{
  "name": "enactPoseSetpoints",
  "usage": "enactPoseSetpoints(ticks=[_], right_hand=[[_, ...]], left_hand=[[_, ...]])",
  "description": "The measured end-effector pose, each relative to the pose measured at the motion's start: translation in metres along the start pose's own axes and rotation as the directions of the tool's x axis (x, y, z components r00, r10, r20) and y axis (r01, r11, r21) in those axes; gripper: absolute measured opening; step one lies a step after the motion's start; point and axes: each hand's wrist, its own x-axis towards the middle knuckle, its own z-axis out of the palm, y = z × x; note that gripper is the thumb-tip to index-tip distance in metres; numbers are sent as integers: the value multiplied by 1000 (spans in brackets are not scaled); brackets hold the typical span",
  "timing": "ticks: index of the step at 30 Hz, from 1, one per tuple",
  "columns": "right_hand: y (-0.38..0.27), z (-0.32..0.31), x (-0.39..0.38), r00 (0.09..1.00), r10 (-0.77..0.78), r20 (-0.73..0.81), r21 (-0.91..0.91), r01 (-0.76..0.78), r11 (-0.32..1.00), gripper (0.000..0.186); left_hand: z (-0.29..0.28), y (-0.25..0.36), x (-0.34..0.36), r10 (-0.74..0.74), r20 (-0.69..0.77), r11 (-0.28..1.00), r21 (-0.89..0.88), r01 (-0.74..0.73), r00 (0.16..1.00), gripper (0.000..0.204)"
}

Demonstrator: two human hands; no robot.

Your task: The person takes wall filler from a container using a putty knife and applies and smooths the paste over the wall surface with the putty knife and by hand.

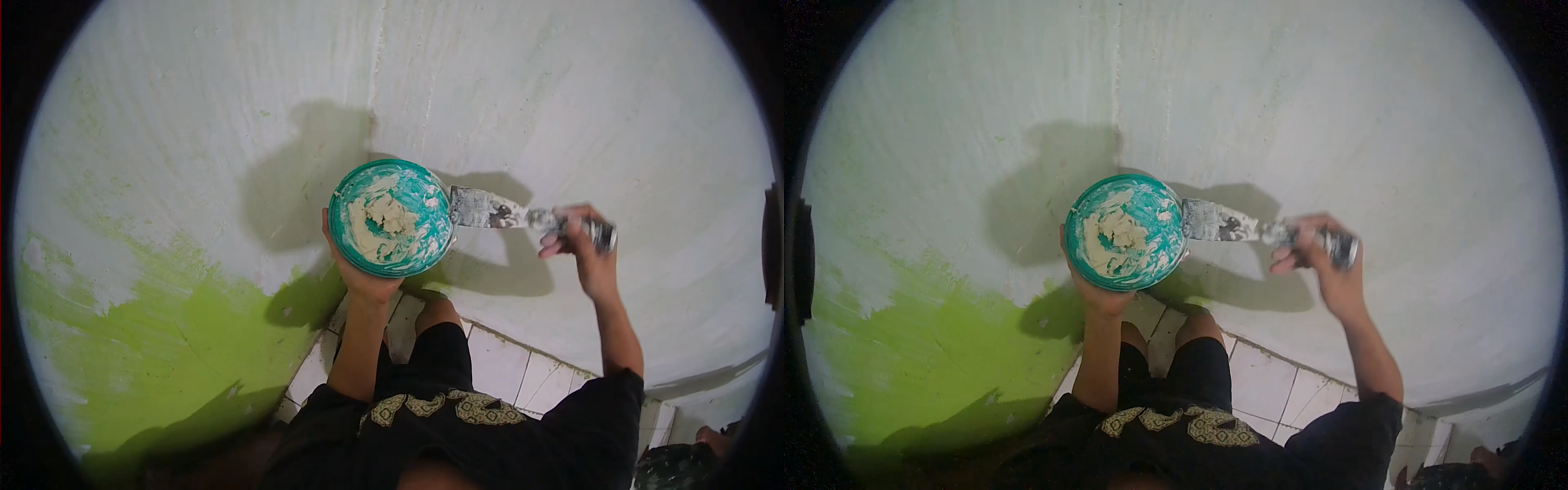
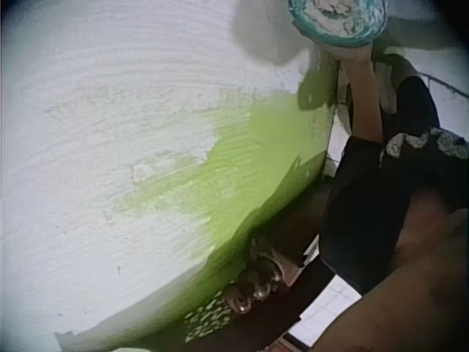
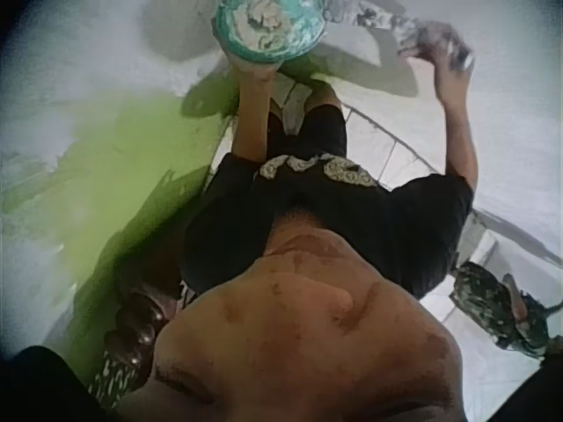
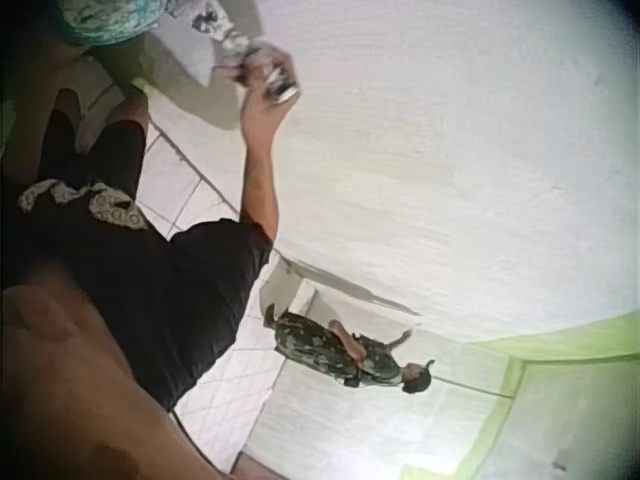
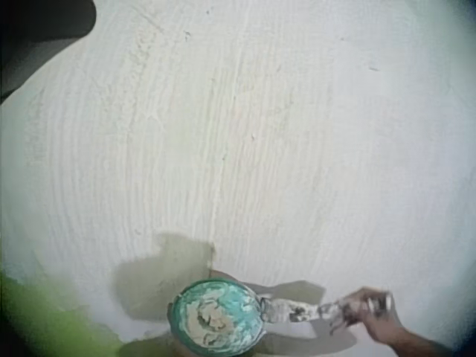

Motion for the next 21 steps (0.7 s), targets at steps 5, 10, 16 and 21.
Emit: enactPoseSetpoints(ticks=[5,10,16,21], right_hand=[[16,-13,48,895,446,20,271,-434,859,39],[31,-14,46,910,412,52,336,-404,851,37],[33,-13,37,931,362,52,288,-361,887,37],[40,-4,34,942,327,77,311,-335,890,37]], left_hand=[[2,3,-1,-28,-30,999,-20,27,999,69],[3,13,0,-57,-11,998,-7,57,998,67],[7,11,-1,-42,-18,998,36,42,999,66],[11,15,-2,-28,-80,995,98,36,996,65]])
